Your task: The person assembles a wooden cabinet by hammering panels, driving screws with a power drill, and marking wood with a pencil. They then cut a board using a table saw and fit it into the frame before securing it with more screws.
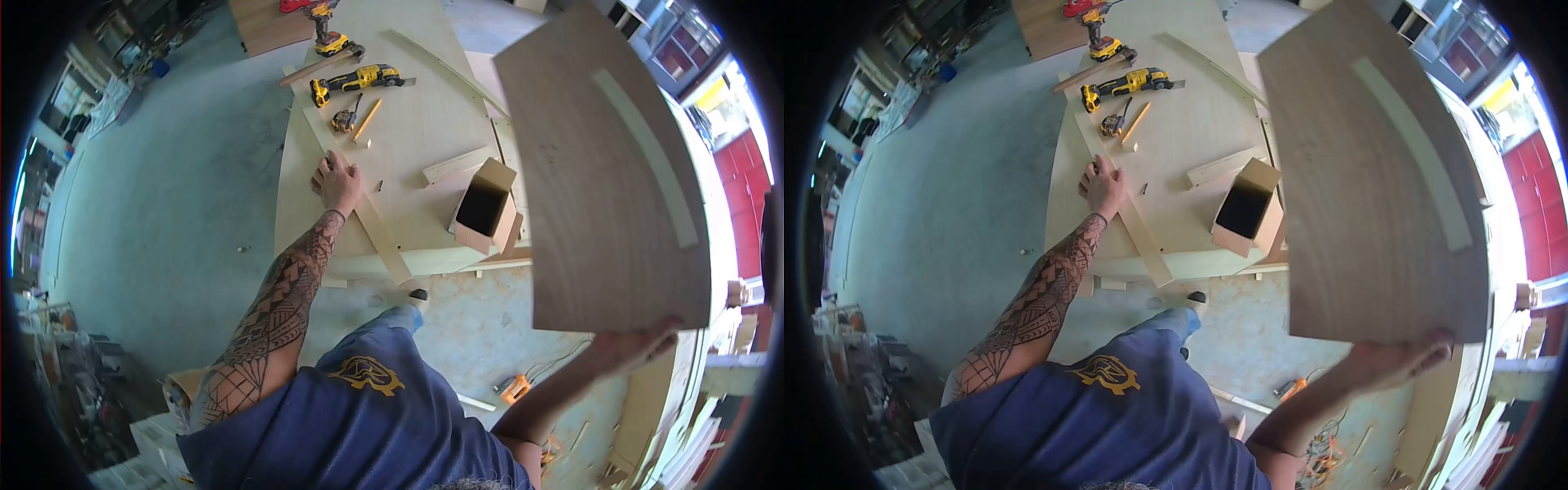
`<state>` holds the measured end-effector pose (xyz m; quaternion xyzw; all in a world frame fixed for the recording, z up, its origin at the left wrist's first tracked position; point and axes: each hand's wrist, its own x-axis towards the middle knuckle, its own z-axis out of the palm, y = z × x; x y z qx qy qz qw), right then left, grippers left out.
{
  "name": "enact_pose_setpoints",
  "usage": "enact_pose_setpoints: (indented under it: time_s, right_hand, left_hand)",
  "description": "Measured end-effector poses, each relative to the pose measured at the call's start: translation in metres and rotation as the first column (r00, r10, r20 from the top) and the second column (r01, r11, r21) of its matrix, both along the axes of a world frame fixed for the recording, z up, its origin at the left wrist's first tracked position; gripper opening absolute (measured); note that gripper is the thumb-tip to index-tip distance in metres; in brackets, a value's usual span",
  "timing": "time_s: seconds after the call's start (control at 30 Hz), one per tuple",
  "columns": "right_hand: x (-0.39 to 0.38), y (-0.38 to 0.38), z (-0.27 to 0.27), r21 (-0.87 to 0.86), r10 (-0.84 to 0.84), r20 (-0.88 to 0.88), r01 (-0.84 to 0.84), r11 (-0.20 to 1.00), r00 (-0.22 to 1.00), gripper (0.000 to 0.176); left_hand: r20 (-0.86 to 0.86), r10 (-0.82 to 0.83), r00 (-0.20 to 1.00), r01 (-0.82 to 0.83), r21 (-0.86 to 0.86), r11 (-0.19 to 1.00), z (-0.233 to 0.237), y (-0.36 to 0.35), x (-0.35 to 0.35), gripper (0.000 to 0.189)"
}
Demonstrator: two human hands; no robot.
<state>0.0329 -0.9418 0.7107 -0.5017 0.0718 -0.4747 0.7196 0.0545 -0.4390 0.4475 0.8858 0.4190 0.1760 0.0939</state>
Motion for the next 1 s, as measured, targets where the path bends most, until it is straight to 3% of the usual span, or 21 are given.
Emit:
enact_pose_setpoints:
  time_s: [0.13,0.37,0.4,0.47,0.5,0.57,0.63,0.7,0.77,0.83,0.87,0.9,0.97,1.0]
  right_hand:
    - [-0.041,0.066,-0.005,-0.097,0.056,-0.027,-0.058,0.994,0.998,0.041]
    - [-0.069,0.155,-0.043,-0.164,0.023,-0.088,-0.037,0.986,0.996,0.044]
    - [-0.068,0.164,-0.055,-0.256,-0.056,-0.094,0.03,0.966,0.994,0.041]
    - [-0.069,0.187,-0.074,-0.258,-0.038,-0.079,0.017,0.966,0.996,0.036]
    - [-0.072,0.2,-0.086,-0.263,-0.015,-0.075,-0.005,0.965,0.997,0.032]
    - [-0.071,0.221,-0.115,-0.298,-0.07,-0.097,0.038,0.954,0.993,0.032]
    - [-0.07,0.236,-0.145,-0.35,-0.142,-0.135,0.087,0.933,0.981,0.032]
    - [-0.077,0.241,-0.171,-0.445,-0.218,-0.053,0.173,0.879,0.974,0.028]
    - [-0.09,0.236,-0.191,-0.5,-0.29,-0.079,0.214,0.839,0.954,0.03]
    - [-0.106,0.236,-0.194,-0.539,-0.361,-0.096,0.256,0.802,0.928,0.033]
    - [-0.108,0.239,-0.191,-0.497,-0.293,-0.116,0.2,0.845,0.949,0.035]
    - [-0.11,0.243,-0.187,-0.451,-0.225,-0.128,0.145,0.881,0.966,0.038]
    - [-0.107,0.255,-0.163,-0.481,-0.271,-0.134,0.177,0.859,0.953,0.044]
    - [-0.103,0.264,-0.138,-0.464,-0.192,-0.182,0.088,0.882,0.964,0.04]
  left_hand:
    - [0.03,-0.028,0.999,0.028,-0.002,1.0,0.005,-0.002,-0.005,0.079]
    - [0.083,-0.057,0.995,0.07,-0.163,0.984,0.002,0.005,-0.006,0.083]
    - [0.187,0.009,0.982,0.035,-0.232,0.972,-0.001,0.01,-0.003,0.082]
    - [0.344,0.133,0.929,0.003,-0.368,0.93,0.018,0.035,0.003,0.078]
    - [0.349,0.119,0.93,0.017,-0.363,0.932,0.016,0.063,0.014,0.078]
    - [0.487,0.047,0.872,0.022,-0.135,0.991,0.01,0.145,0.051,0.072]
    - [0.495,-0.023,0.869,0.011,0.028,1.0,0.018,0.227,0.09,0.066]
    - [0.356,-0.165,0.92,0.113,0.163,0.98,0.029,0.297,0.127,0.063]
    - [0.083,-0.331,0.94,0.325,0.079,0.942,0.034,0.363,0.158,0.071]
    - [-0.092,-0.464,0.881,0.473,0.162,0.866,0.005,0.421,0.197,0.08]
    - [-0.159,-0.533,0.831,0.548,0.078,0.833,-0.005,0.447,0.216,0.082]
    - [-0.222,-0.6,0.768,0.615,-0.006,0.789,-0.01,0.455,0.23,0.085]
    - [-0.302,-0.555,0.775,0.551,-0.106,0.828,0.029,0.427,0.228,0.077]
    - [-0.375,-0.527,0.763,0.541,-0.077,0.837,0.036,0.421,0.232,0.07]
